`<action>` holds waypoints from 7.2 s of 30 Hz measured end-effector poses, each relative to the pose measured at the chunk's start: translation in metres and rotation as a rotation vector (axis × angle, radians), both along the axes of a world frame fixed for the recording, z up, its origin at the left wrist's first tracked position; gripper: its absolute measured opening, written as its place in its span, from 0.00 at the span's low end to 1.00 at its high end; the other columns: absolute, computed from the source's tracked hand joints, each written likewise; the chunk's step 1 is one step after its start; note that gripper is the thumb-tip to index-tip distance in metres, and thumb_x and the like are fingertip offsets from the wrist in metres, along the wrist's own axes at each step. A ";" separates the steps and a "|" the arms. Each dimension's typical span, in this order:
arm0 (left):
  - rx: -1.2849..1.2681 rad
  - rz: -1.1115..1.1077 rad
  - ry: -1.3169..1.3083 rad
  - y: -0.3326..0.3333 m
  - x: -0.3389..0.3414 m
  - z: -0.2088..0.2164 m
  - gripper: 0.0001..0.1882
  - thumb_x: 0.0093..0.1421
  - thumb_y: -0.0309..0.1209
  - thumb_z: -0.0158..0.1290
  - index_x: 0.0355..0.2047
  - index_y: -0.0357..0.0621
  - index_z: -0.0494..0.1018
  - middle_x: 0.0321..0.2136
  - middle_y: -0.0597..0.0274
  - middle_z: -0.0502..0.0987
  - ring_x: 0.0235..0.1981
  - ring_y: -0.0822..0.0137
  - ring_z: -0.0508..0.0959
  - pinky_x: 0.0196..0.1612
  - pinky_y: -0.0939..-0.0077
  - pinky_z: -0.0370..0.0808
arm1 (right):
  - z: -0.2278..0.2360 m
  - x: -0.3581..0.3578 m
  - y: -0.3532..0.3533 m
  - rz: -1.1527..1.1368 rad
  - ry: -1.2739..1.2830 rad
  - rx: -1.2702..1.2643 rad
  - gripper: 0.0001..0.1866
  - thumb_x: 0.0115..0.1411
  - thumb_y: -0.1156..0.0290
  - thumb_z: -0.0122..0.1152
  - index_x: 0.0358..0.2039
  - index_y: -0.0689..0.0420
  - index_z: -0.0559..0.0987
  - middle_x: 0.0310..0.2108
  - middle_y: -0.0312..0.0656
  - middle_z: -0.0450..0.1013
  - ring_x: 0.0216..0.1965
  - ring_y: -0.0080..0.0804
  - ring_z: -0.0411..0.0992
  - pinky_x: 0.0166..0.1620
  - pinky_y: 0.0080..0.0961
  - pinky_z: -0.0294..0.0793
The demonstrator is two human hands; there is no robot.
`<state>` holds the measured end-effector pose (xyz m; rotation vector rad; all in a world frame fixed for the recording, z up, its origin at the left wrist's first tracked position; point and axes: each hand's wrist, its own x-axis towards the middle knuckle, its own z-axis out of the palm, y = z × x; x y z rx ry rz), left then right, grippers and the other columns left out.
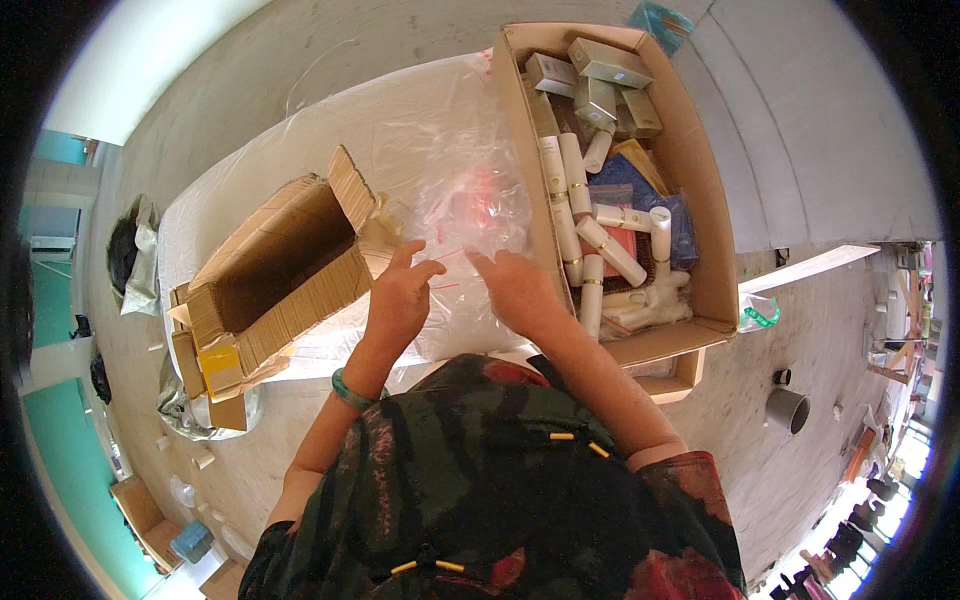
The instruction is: The person places rectangular cosmetic boxes and small white bottles into a cardboard box, organizing them and moving them between different packaging containers and plastic bags.
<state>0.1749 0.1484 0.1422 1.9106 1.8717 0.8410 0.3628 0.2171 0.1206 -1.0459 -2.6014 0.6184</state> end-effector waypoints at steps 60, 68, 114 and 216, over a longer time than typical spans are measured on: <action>-0.100 -0.066 -0.106 0.008 0.011 -0.003 0.26 0.47 0.15 0.44 0.49 0.37 0.70 0.46 0.46 0.73 0.46 0.46 0.74 0.49 0.62 0.72 | 0.061 0.111 0.058 -0.328 1.090 -1.001 0.22 0.58 0.75 0.62 0.53 0.58 0.69 0.49 0.43 0.74 0.50 0.32 0.72 0.55 0.31 0.70; -0.220 -0.008 -0.135 0.008 0.028 -0.009 0.24 0.47 0.14 0.45 0.46 0.36 0.71 0.44 0.47 0.74 0.44 0.46 0.74 0.47 0.62 0.73 | 0.080 0.052 0.046 -0.078 0.906 -0.936 0.27 0.52 0.78 0.66 0.52 0.56 0.67 0.43 0.37 0.73 0.46 0.23 0.70 0.50 0.23 0.70; -0.398 -0.076 -0.774 0.008 0.000 0.016 0.18 0.57 0.19 0.49 0.49 0.38 0.72 0.42 0.63 0.78 0.35 0.76 0.73 0.41 0.81 0.72 | 0.005 0.011 0.012 -0.072 0.421 -0.579 0.26 0.50 0.73 0.66 0.51 0.57 0.70 0.45 0.49 0.69 0.46 0.45 0.71 0.46 0.35 0.73; -0.452 0.202 0.599 -0.085 -0.352 -0.087 0.11 0.55 0.25 0.49 0.39 0.44 0.72 0.34 0.47 0.76 0.35 0.47 0.80 0.34 0.54 0.78 | 0.013 -0.266 -0.054 0.657 -0.061 -0.220 0.30 0.54 0.58 0.64 0.54 0.57 0.69 0.49 0.48 0.72 0.51 0.47 0.68 0.54 0.41 0.64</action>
